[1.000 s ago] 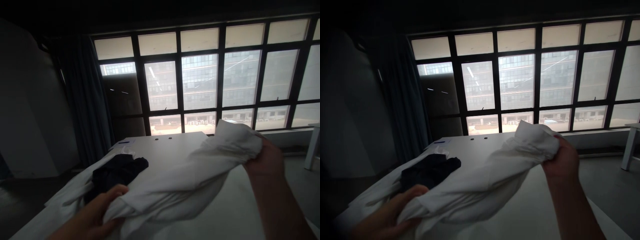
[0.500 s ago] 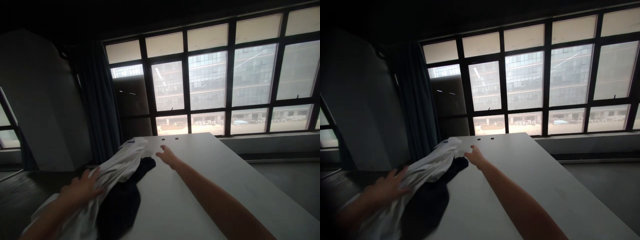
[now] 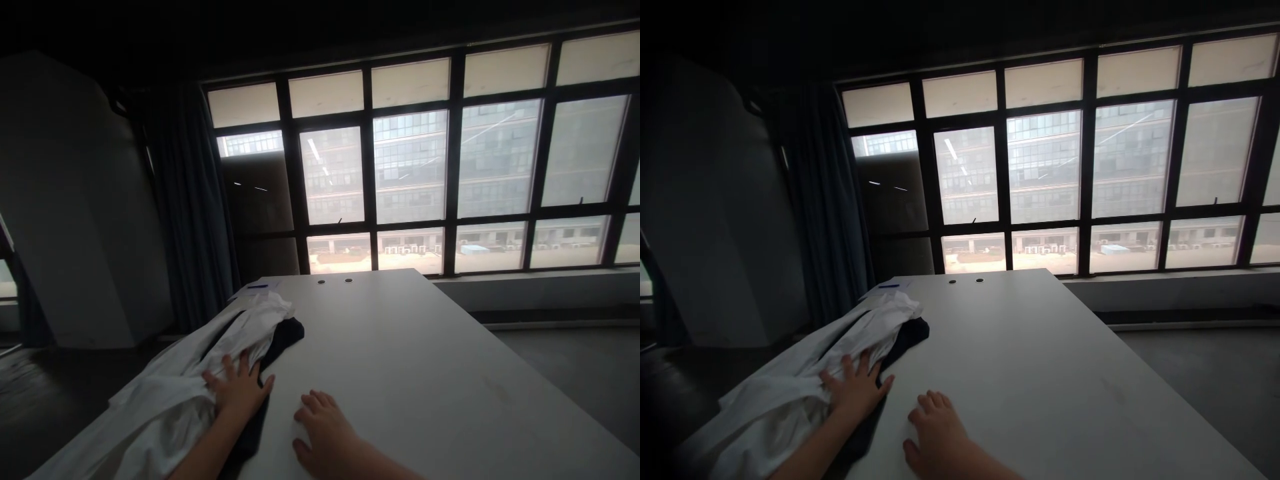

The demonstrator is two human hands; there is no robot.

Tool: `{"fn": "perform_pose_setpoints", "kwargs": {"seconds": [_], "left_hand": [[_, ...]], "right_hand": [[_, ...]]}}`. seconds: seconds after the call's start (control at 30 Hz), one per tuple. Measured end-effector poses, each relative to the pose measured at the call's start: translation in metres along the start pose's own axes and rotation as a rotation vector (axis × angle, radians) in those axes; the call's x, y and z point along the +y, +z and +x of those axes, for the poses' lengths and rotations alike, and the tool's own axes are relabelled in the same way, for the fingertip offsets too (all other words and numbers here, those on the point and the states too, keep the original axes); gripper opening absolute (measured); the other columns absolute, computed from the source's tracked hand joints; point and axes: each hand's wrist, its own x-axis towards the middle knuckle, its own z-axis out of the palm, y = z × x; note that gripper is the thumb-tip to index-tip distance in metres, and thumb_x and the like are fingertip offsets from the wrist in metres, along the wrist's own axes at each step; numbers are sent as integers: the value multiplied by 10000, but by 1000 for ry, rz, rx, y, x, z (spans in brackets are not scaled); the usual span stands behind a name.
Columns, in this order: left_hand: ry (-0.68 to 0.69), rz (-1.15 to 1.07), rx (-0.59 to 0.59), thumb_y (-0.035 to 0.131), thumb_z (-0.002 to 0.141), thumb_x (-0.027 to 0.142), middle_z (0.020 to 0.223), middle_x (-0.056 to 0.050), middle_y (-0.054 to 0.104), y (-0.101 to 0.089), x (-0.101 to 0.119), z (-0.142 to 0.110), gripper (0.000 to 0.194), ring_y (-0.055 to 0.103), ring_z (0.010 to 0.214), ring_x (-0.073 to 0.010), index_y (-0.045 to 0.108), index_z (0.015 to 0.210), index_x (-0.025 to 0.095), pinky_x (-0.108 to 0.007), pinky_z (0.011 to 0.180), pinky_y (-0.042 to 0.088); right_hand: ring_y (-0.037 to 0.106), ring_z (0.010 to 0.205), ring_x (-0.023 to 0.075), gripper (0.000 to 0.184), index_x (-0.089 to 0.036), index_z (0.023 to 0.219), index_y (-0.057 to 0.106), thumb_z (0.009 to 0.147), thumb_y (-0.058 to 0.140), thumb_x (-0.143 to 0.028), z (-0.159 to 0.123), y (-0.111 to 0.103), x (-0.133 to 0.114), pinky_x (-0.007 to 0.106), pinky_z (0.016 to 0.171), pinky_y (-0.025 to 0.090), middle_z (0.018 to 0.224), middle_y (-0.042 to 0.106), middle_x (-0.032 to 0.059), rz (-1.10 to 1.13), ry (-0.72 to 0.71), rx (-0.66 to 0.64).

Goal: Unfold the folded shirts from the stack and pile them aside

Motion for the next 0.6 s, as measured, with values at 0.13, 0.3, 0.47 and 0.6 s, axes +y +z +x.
{"fn": "perform_pose_setpoints", "kwargs": {"seconds": [0.13, 0.3, 0.47, 0.6], "left_hand": [[13, 30, 61, 429, 914, 456, 1624, -141, 260, 9, -16, 9, 557, -28, 1463, -535, 537, 1428, 269, -837, 996, -84], [55, 120, 20, 487, 872, 272, 1614, -107, 301, -3, -26, 13, 545, 164, 1453, -511, 548, 1412, 314, -837, 1011, 25], [140, 200, 75, 713, 659, 338, 1618, -112, 288, -30, -44, -15, 815, 87, 1483, -479, 508, 1446, 296, -734, 1111, -53], [37, 234, 159, 680, 693, 573, 1621, -105, 280, -29, -70, -54, 808, 35, 1467, -533, 500, 1445, 340, -817, 1027, -74]], "right_hand": [[343, 1429, 316, 478, -246, 1305, 604, 869, 568, -439, -7, -4, 4, 490, 1205, 205, 1500, 457, 96, -12, -30, -7], [361, 1418, 326, 484, -236, 1297, 608, 858, 570, -437, -7, -5, 6, 495, 1203, 220, 1492, 467, 101, -22, -45, 6], [365, 1413, 329, 491, -240, 1291, 612, 854, 568, -460, -7, -6, 8, 495, 1207, 216, 1492, 467, 93, -35, -54, 0], [369, 1412, 326, 487, -239, 1293, 613, 861, 567, -457, -10, -7, 7, 495, 1206, 218, 1493, 467, 96, -21, -59, 6]]}}
